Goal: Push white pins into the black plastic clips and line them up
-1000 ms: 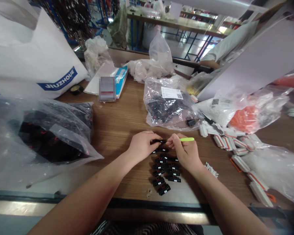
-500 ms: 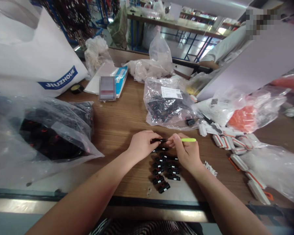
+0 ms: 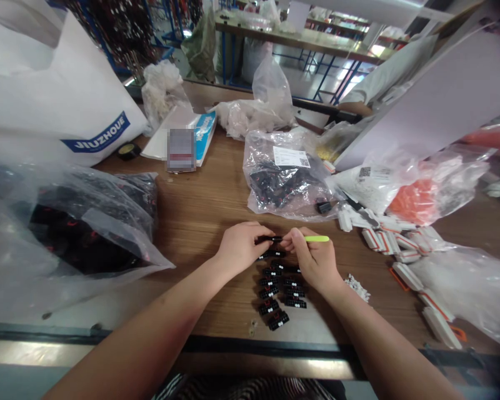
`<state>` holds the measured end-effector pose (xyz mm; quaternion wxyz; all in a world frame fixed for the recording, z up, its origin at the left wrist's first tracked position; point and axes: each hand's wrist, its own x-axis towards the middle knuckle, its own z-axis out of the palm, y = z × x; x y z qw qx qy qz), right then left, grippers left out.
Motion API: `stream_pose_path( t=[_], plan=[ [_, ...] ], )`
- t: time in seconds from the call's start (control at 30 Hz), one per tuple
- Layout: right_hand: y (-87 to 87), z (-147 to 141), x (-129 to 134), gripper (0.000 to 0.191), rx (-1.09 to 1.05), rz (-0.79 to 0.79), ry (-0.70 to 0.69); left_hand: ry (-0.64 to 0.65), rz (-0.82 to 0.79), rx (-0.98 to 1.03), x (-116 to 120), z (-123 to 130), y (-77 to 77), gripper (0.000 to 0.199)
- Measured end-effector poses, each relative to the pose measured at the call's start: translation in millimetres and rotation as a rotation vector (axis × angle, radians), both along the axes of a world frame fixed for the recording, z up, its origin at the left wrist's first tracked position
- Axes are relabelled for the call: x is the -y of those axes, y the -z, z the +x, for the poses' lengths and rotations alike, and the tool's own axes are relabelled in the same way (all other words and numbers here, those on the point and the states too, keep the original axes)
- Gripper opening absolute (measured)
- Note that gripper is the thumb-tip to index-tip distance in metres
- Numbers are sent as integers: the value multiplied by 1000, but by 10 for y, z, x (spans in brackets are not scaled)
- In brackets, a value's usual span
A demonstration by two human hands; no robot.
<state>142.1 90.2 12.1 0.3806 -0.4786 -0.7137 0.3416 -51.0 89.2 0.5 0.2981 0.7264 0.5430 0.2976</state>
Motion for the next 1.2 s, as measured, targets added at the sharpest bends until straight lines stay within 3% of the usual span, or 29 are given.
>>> stream_pose_path(
  t=[0.4,0.67,0.83,1.2],
  plan=[
    [2,-47,-52,41,-4,-76,12,29,10,-46,17,-7,-41,18],
    [-23,84,10,38,-109,20,82,32,-35,135,32,-162,-84,24],
    [28,98,-20,36,-81,20,25,20,-29,159,43,-234,-85,25],
    [61,82,-41,37,-54,62,-7,78,-17,100,-69,-46,27,15]
  ],
)
